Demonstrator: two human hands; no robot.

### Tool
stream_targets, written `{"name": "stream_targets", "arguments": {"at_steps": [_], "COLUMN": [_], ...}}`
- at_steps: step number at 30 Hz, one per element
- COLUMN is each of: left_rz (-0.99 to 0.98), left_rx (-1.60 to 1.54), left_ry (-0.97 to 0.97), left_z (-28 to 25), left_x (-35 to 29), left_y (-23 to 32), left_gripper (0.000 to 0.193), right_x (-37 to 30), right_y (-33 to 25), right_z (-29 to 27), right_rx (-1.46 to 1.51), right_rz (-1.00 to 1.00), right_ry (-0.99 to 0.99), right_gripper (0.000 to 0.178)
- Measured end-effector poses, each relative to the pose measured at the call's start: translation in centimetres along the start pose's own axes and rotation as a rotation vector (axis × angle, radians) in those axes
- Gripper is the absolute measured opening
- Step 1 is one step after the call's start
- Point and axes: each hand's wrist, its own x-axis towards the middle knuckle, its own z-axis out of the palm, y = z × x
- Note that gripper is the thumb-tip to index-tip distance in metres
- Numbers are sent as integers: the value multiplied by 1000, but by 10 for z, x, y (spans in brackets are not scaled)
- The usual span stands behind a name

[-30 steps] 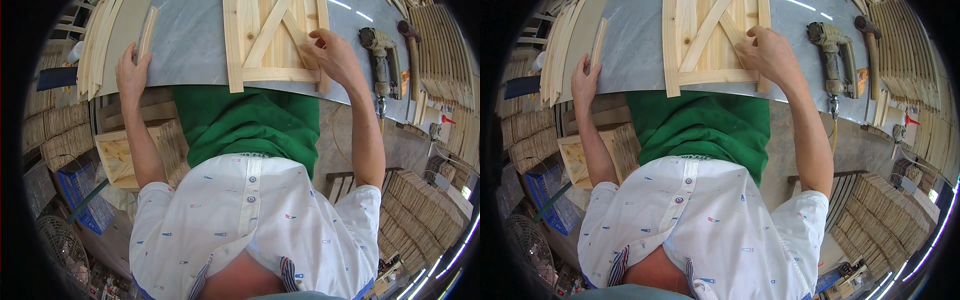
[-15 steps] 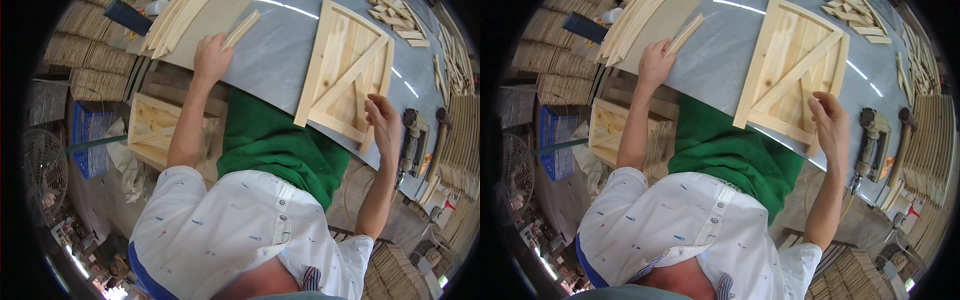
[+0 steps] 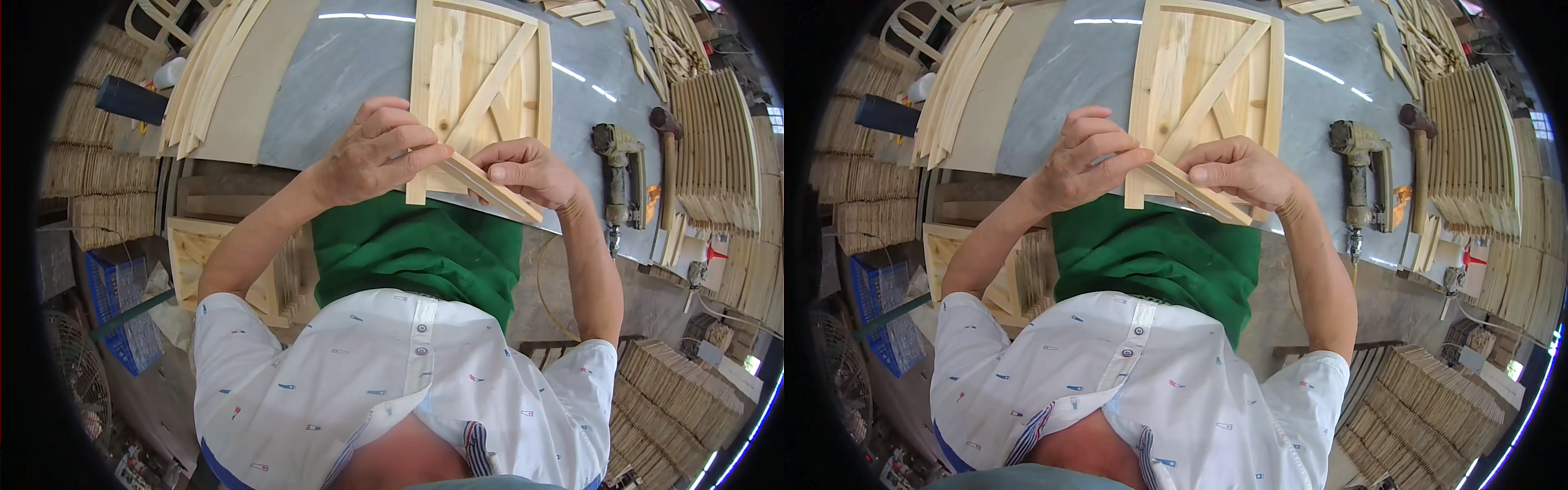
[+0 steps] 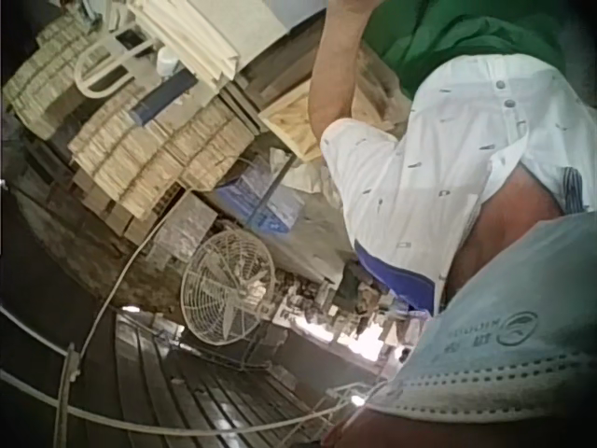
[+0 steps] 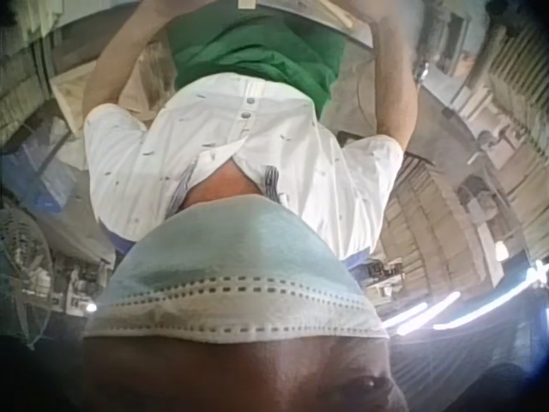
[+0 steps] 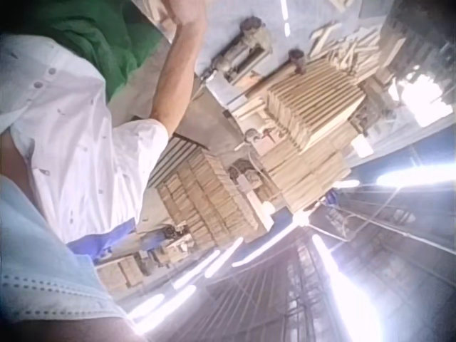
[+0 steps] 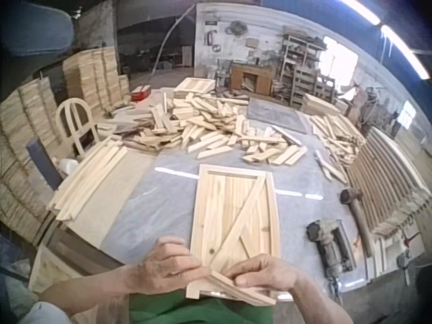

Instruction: Assembling small wooden frames using a pneumatic nail gun and wood glue at a workbench.

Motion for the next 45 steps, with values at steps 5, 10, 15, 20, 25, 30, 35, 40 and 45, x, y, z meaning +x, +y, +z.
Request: {"name": "stream_targets", "arguments": {"at_steps": [5, 10, 15, 20, 25, 30, 35, 40, 45], "left_rz": [-249, -605, -662, -652, -623, -602, -561, -517, -518], "left_rx": [99, -8, 42, 36, 63, 121, 97, -12, 23], "left_ry": [108, 150, 165, 145, 99, -5, 30, 36, 36], "left_z": [20, 72, 101, 105, 102, 98, 107, 120, 119], "left_x": [13, 14, 21, 21, 20, 30, 44, 46, 41], "left_y": [-19, -63, -85, -90, -89, -87, -95, -100, -98], "left_gripper": [39, 38, 33, 29, 29, 27, 29, 27, 23], "right_x": [10, 79, 143, 159, 158, 154, 131, 7, -109], "right_y": [-20, -58, -55, -43, -37, -30, -30, -33, -5], "right_z": [-9, -37, -56, -57, -56, -68, -85, -97, -109], "right_rx": [-440, -997, -1367, -1516, -1522, -1545, -1399, -1181, -1141], "right_rz": [-118, -141, -146, -280, -268, -338, -486, -348, 14], "right_ry": [399, 783, 783, 842, 871, 888, 905, 1093, 1326], "right_gripper": [30, 33, 29, 20, 17, 16, 24, 38, 42]}}
